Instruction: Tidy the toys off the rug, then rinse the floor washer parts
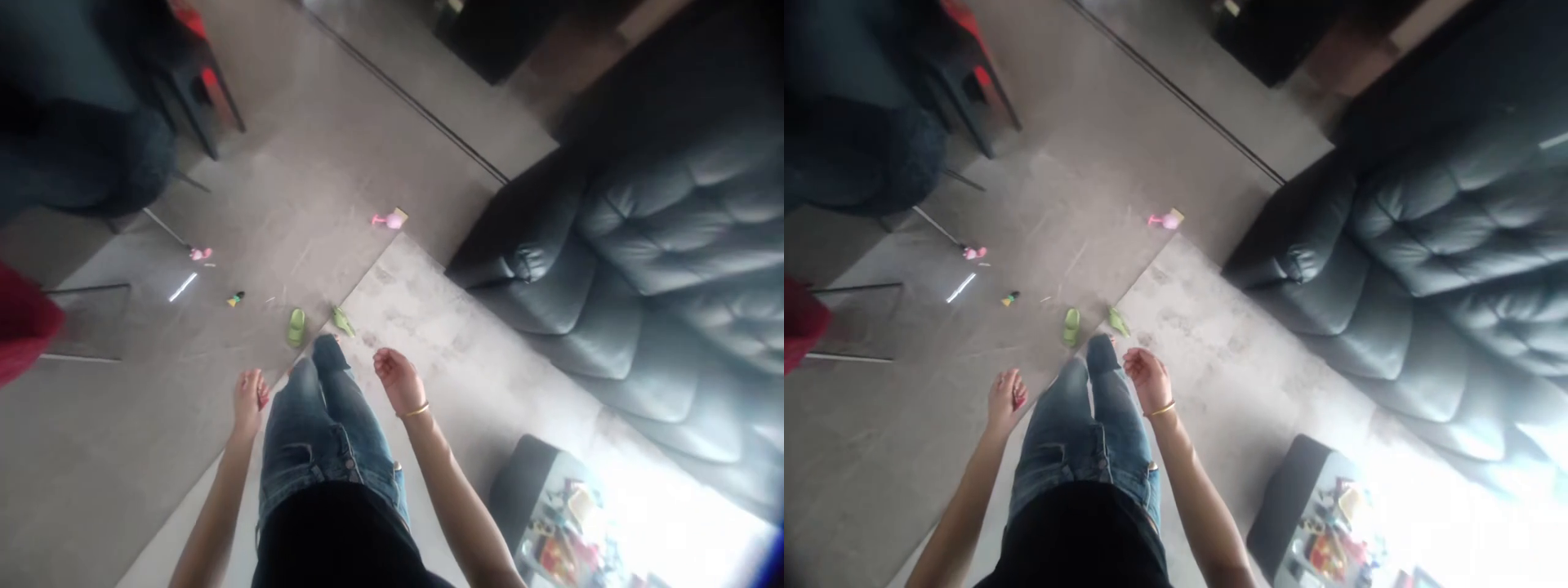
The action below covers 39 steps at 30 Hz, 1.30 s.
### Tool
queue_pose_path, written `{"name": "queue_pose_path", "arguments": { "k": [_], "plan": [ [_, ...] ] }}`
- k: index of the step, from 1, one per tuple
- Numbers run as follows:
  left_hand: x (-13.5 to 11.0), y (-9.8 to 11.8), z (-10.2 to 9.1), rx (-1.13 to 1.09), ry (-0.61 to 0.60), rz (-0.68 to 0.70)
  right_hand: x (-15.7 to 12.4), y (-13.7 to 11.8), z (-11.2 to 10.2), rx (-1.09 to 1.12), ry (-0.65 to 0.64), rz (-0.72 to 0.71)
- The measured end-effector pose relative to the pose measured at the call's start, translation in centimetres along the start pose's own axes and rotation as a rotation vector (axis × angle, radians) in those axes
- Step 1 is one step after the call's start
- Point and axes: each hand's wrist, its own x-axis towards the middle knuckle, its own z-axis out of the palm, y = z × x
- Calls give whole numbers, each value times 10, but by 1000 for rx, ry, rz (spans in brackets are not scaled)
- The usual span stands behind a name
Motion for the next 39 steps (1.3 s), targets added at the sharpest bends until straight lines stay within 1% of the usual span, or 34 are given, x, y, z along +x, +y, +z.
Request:
{"name": "queue_pose_path", "arguments": {
  "k": [2, 4, 6, 8, 11, 14, 16, 18, 20, 23, 26, 29, 31, 34, 39],
  "plan": [
    [11, 6, 2, 39, 5, 20, 12, -21, -20, 54, 81, -4],
    [16, 18, 13, 89, -22, 55, 18, -39, -35, 117, 126, -3],
    [20, 34, 33, 142, -78, 103, 17, -53, -45, 191, 154, -18],
    [24, 50, 60, 186, -143, 138, 10, -62, -54, 266, 168, -55],
    [33, 67, 107, 257, -231, 162, -5, -63, -70, 364, 190, -117],
    [40, 70, 151, 315, -336, 209, -18, -55, -90, 435, 244, -128],
    [40, 65, 171, 334, -395, 227, -25, -49, -100, 471, 270, -130],
    [37, 59, 184, 351, -438, 216, -30, -46, -105, 500, 267, -136],
    [33, 54, 190, 368, -460, 202, -33, -49, -106, 517, 238, -141],
    [27, 51, 191, 373, -447, 195, -36, -61, -99, 534, 176, -158],
    [26, 53, 192, 366, -433, 190, -38, -74, -88, 564, 126, -191],
    [27, 58, 198, 375, -416, 202, -37, -85, -77, 597, 83, -200],
    [28, 62, 207, 376, -414, 218, -36, -91, -70, 612, 52, -197],
    [26, 67, 224, 358, -442, 228, -33, -101, -62, 621, 2, -194],
    [13, 78, 255, 324, -542, 215, -30, -121, -53, 606, -30, -187]
  ]
}}
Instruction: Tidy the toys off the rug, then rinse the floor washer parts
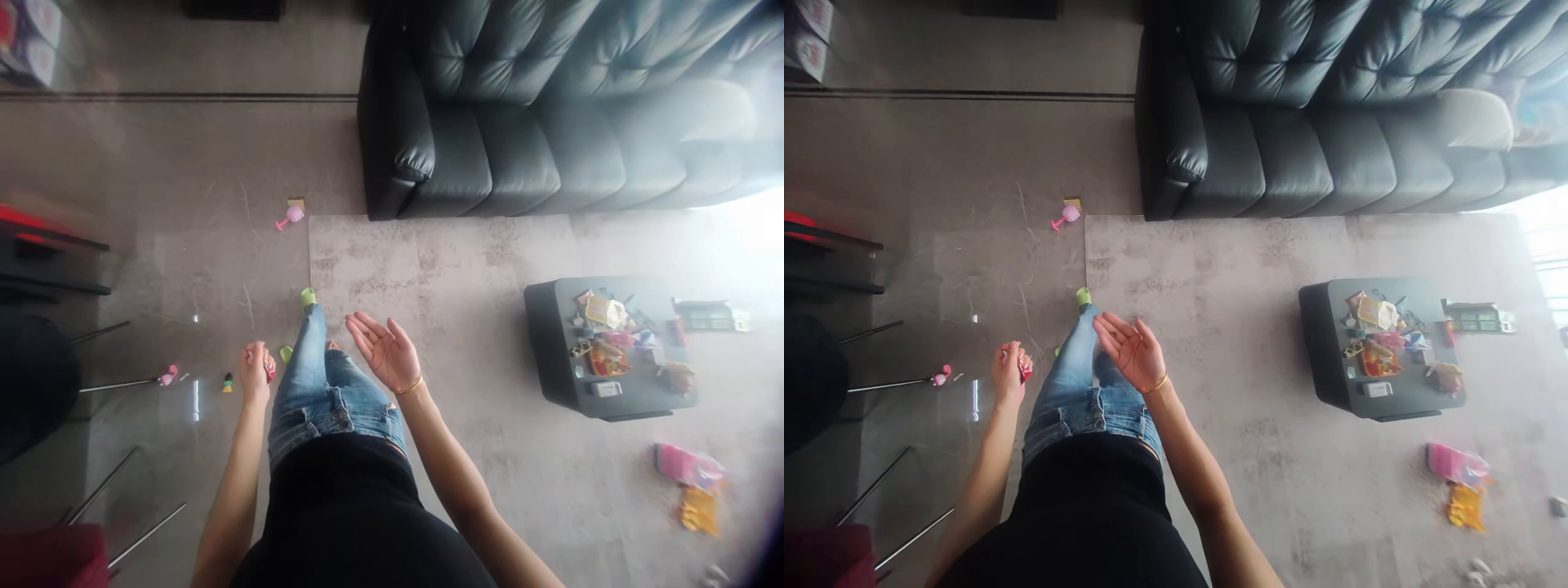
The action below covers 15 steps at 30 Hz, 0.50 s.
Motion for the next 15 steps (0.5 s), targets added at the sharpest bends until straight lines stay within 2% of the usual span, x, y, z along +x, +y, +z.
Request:
{"name": "queue_pose_path", "arguments": {
  "k": [4, 8, 11, 15],
  "plan": [
    [8, 16, 24, 27, -81, 4, 2, -11, 17, -11, -31, -6],
    [33, 32, 46, 94, -189, 3, 10, -23, 34, 34, -124, -43],
    [67, 46, 62, 176, -294, -15, 31, -27, 42, 109, -146, -125],
    [129, 67, 83, 293, -438, -19, 82, -18, 44, 300, -42, -227]
  ]
}}
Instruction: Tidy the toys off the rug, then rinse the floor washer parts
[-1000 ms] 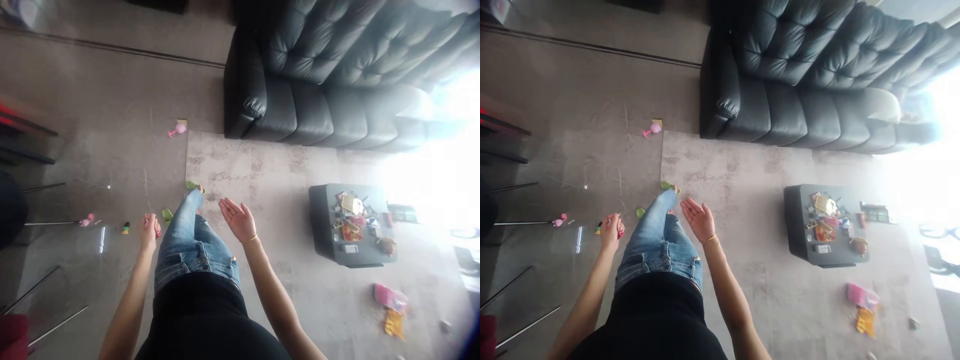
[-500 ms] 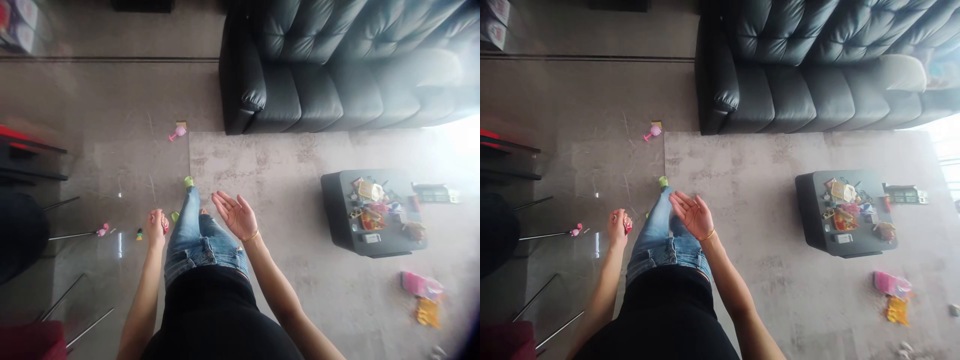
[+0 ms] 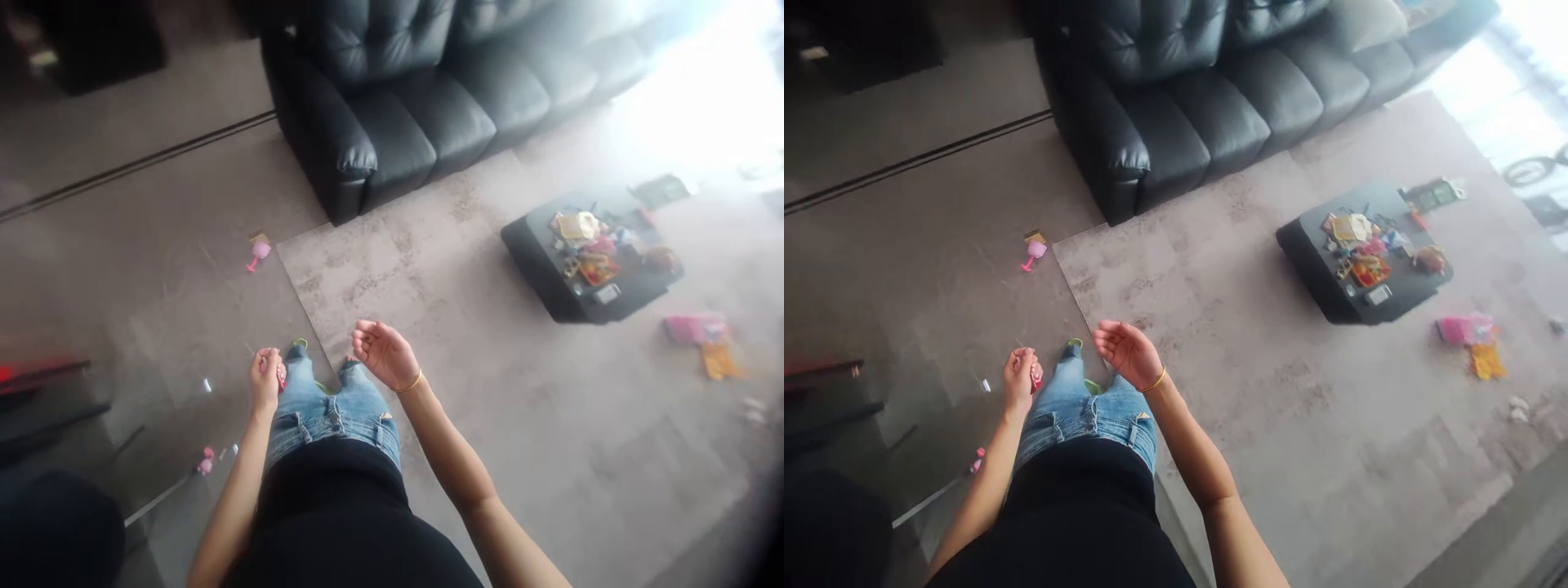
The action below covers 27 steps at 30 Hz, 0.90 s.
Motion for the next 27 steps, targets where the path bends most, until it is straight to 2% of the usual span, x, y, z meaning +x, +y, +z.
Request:
{"name": "queue_pose_path", "arguments": {
  "k": [3, 5, 7, 9, 12, 15, 18, 23, 27],
  "plan": [
    [51, 18, -18, 96, -120, -45, 34, 29, -15, 227, 173, -134],
    [85, 30, -34, 173, -216, -90, 46, 55, -25, 375, 306, -221],
    [116, 40, -50, 244, -281, -128, 49, 86, -29, 505, 414, -289],
    [142, 47, -63, 284, -287, -152, 46, 118, -27, 619, 486, -348],
    [168, 49, -72, 299, -279, -176, 42, 155, -16, 753, 563, -406],
    [177, 43, -63, 315, -373, -228, 43, 171, -7, 815, 592, -460],
    [175, 37, -41, 330, -514, -281, 42, 171, -4, 812, 580, -587],
    [155, 34, 0, 400, -700, -329, 33, 177, -2, 829, 597, -769],
    [135, 38, 20, 413, -808, -336, 35, 200, 0, 875, 637, -797]
  ]
}}
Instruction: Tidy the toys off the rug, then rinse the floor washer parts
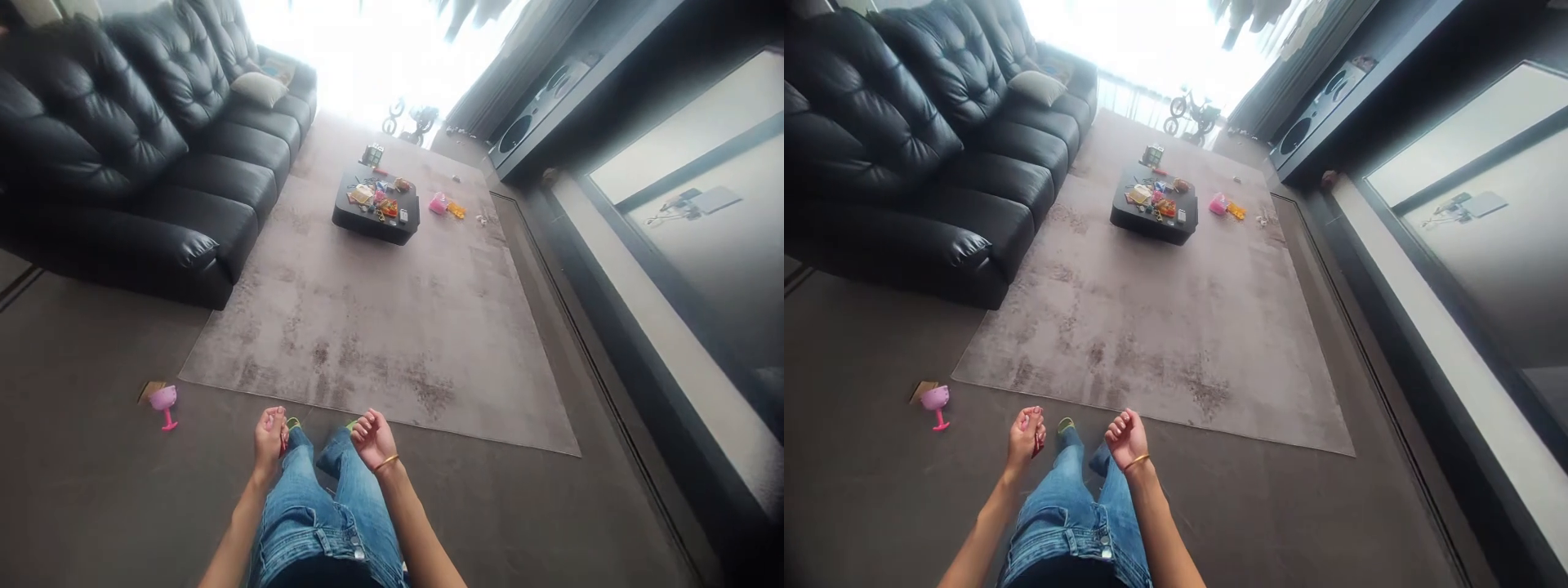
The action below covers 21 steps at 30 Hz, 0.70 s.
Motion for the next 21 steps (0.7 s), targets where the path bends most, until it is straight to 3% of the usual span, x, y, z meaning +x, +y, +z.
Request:
{"name": "queue_pose_path", "arguments": {
  "k": [4, 9, 15, 19, 21],
  "plan": [
    [-8, 5, 6, -14, -37, 15, 1, 23, -16, 23, 81, 54],
    [-14, 7, -19, -57, -19, 29, 14, 48, -10, 2, 137, 110],
    [-21, 22, -46, -60, 53, 117, 19, 59, 18, -147, 38, 157],
    [-50, 27, -41, -46, 113, 167, 19, 79, 15, -239, 21, 241],
    [-65, 25, -31, -72, 132, 204, 22, 95, 11, -357, -74, 335]
  ]
}}
